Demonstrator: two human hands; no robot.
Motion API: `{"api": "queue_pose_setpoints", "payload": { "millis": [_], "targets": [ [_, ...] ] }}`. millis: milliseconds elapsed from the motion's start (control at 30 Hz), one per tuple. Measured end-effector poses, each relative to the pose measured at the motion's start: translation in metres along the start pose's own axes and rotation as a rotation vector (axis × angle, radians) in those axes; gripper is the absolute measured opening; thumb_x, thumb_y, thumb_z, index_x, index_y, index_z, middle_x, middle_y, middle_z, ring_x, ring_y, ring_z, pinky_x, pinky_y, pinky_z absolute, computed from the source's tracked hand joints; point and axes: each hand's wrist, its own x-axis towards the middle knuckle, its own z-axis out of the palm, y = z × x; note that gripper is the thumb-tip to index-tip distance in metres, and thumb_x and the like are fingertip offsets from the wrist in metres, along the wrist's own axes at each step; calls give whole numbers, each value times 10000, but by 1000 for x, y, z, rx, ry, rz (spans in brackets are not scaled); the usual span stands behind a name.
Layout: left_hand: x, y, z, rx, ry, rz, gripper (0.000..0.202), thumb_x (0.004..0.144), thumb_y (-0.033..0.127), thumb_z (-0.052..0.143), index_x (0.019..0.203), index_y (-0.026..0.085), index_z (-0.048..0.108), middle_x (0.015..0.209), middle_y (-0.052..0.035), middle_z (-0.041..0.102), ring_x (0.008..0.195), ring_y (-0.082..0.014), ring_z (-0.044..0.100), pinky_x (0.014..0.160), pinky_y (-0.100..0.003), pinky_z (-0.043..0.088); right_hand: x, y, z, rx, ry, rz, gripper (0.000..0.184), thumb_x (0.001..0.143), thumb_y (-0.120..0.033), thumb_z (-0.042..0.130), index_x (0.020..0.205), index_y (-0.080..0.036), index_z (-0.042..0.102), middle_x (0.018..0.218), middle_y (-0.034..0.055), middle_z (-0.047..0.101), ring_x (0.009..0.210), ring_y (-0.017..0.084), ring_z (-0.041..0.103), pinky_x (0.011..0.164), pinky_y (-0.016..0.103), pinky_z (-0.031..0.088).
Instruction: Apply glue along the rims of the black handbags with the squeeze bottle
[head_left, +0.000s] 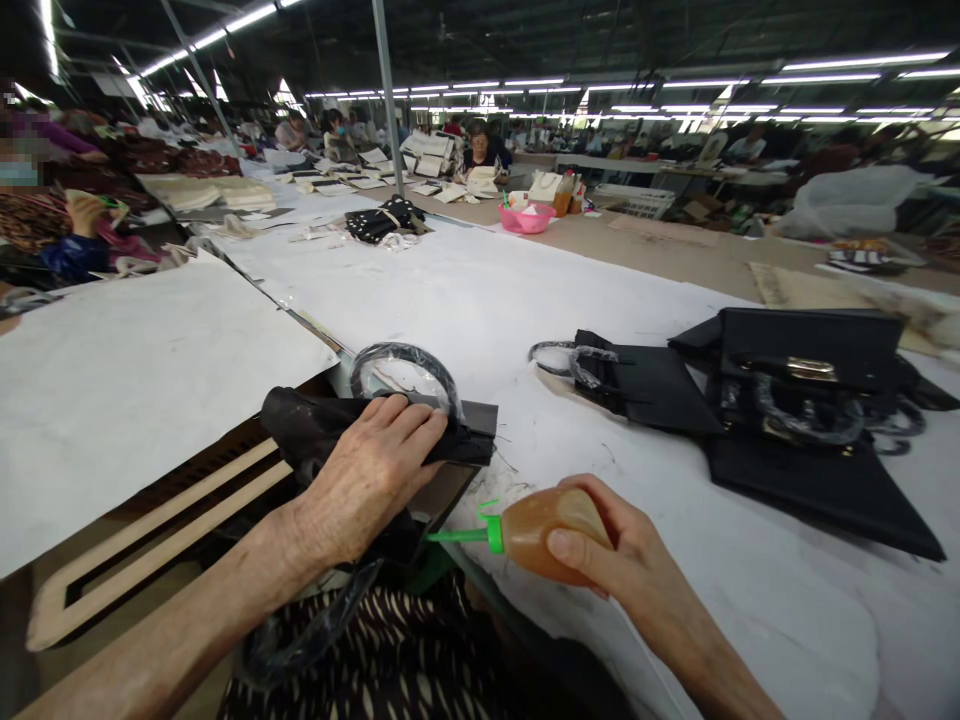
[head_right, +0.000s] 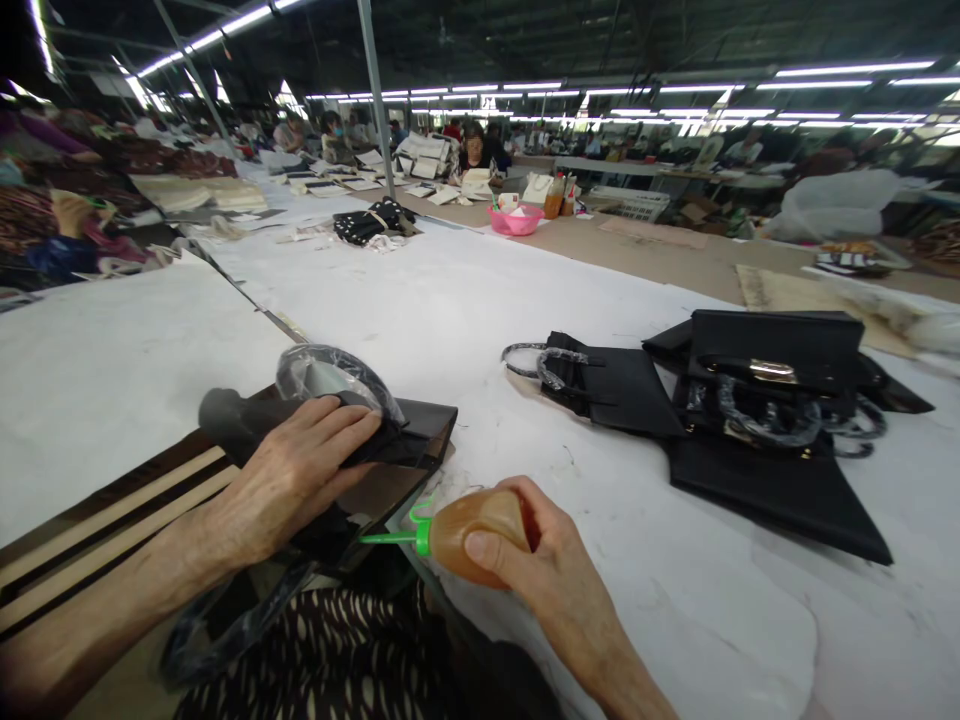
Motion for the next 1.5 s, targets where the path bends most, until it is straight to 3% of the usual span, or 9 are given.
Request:
{"api": "queue_pose_setpoints", "payload": {
  "millis": [500, 867, 1233, 1500],
  "targets": [
    [0, -1, -1, 9, -7, 1, 267, 829, 198, 568, 1059, 63, 566, 978, -127, 630, 891, -255, 519, 795, -395, 491, -5, 20, 5, 114, 25, 23, 363, 717, -522, 620, 854, -188, 573, 556, -40, 468, 457, 110, 351, 401, 221, 256],
    [2, -1, -3, 7, -58, -14, 273, 826, 194, 576, 1076, 89, 550, 997, -113, 628, 902, -245, 520, 817, -394, 485, -7, 25, 10, 102, 84, 34, 386, 758, -543, 565, 868, -173, 566, 519, -8, 533, 459, 145, 432, 406, 236, 263],
    [1, -1, -3, -17, -69, -33, 272, 824, 195, 575, 1076, 94, 555, 989, -119, 622, 913, -248, 528, 813, -397, 482, -15, 21, 17, 127, 75, 86, 416, 745, -569, 581, 868, -172, 564, 562, 0, 550, 439, 122, 423, 399, 222, 257],
    [2, 0, 0, -15, -77, -44, 248, 816, 189, 583, 1047, 102, 562, 985, -114, 613, 906, -246, 514, 810, -393, 475, -26, 13, 20, 98, 127, 56, 393, 675, -535, 648, 873, -206, 565, 728, 12, 634, 683, 211, 573, 594, 271, 432]
  ]
}}
